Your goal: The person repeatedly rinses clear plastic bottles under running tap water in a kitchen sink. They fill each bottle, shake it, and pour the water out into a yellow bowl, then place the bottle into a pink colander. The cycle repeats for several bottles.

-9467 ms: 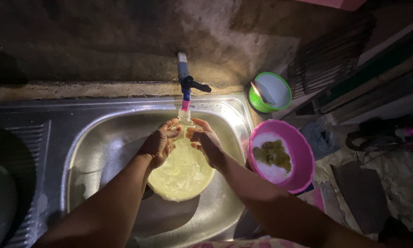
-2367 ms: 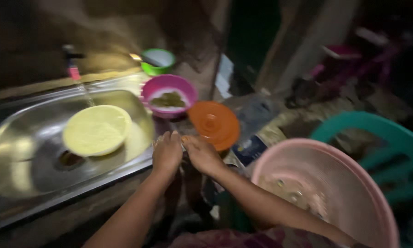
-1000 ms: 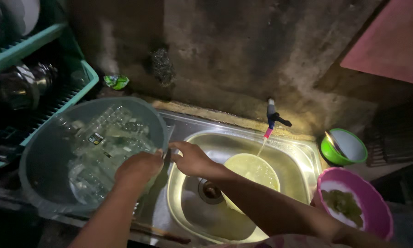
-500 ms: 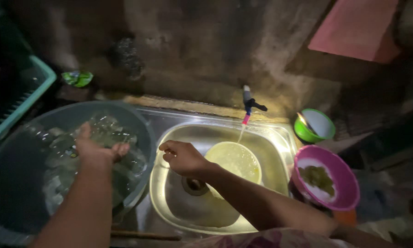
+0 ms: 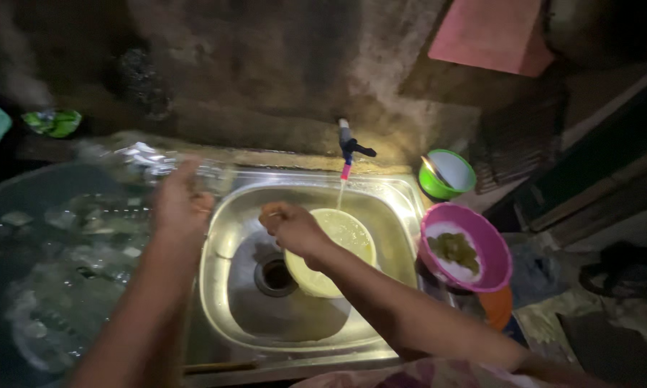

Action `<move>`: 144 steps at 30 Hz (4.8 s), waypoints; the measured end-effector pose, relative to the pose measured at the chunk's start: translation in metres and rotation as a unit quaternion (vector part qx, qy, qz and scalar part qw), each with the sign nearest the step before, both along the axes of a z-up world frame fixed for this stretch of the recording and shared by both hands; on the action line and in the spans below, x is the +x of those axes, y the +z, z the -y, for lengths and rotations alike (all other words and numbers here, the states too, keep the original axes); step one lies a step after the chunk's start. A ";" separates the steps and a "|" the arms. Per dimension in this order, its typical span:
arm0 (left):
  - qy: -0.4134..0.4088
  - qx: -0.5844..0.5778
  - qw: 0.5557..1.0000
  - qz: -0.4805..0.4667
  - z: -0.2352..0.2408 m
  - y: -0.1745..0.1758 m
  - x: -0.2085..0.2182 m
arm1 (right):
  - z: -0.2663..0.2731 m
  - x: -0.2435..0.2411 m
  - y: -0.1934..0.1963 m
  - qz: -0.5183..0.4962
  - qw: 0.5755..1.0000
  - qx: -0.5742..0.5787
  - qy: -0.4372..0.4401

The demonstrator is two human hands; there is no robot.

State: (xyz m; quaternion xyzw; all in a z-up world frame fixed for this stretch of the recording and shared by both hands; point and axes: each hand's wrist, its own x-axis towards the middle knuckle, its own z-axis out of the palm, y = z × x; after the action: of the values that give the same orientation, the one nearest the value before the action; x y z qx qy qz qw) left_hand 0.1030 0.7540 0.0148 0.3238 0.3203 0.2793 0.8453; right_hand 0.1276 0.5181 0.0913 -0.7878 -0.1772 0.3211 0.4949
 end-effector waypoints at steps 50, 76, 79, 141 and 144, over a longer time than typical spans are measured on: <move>-0.295 -0.207 0.930 -0.073 0.184 -0.149 0.230 | 0.122 0.154 -0.107 -0.130 0.946 0.087 -0.282; -0.374 -0.009 0.910 -0.178 0.209 -0.161 0.246 | 0.168 0.106 -0.144 0.032 0.954 0.037 -0.296; -0.401 0.020 0.903 -0.153 0.216 -0.139 0.238 | 0.173 0.111 -0.150 0.051 0.946 -0.015 -0.321; -0.412 -0.034 0.888 -0.203 0.210 -0.194 0.234 | 0.185 0.121 -0.155 -0.324 0.931 0.014 -0.168; -0.418 -0.033 0.887 -0.194 0.202 -0.180 0.229 | 0.177 0.123 -0.156 -0.312 0.940 0.009 -0.139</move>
State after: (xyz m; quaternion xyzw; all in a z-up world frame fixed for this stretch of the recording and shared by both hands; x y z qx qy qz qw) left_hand 0.3321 0.5524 -0.1655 0.4475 0.3216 -0.1791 0.8150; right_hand 0.2505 0.3409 -0.0644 -0.6605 0.0943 0.4772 0.5719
